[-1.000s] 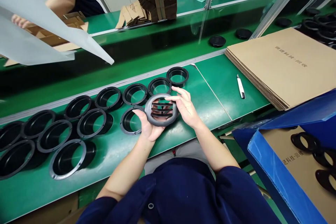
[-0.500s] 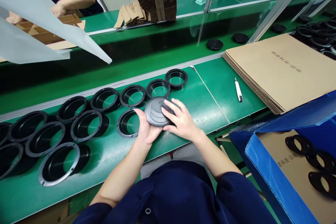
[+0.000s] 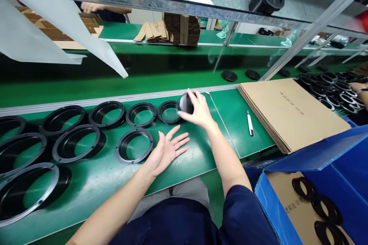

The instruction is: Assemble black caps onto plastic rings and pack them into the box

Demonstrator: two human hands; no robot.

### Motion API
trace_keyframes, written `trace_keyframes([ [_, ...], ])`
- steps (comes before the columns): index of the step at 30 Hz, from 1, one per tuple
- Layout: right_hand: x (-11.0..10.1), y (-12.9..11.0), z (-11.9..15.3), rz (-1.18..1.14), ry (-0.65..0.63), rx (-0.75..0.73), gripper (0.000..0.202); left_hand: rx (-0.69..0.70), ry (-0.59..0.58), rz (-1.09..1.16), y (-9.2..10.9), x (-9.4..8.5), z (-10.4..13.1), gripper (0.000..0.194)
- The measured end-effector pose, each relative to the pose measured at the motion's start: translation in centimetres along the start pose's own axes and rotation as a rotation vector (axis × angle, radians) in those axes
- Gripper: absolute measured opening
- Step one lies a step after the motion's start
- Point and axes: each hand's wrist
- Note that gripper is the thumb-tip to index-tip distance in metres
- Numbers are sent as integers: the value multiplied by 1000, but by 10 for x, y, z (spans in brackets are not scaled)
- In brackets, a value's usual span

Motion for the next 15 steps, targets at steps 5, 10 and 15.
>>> trace_keyframes([
  [5, 3, 37, -57, 250, -236, 158, 97, -37, -19, -55, 4, -5, 1, 80],
  [10, 6, 41, -49, 333, -280, 133, 94, -57, 10, -60, 6, -6, 2, 67],
  [15, 2, 45, -3, 396, -301, 124, 93, -74, 15, -55, 4, -5, 1, 58],
])
Point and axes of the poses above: each hand's wrist, its own z-axis away from the middle knuckle, its own x-axis out of the palm, y = z × x, and after that the axes turned 3 degrees about -x, right-handed
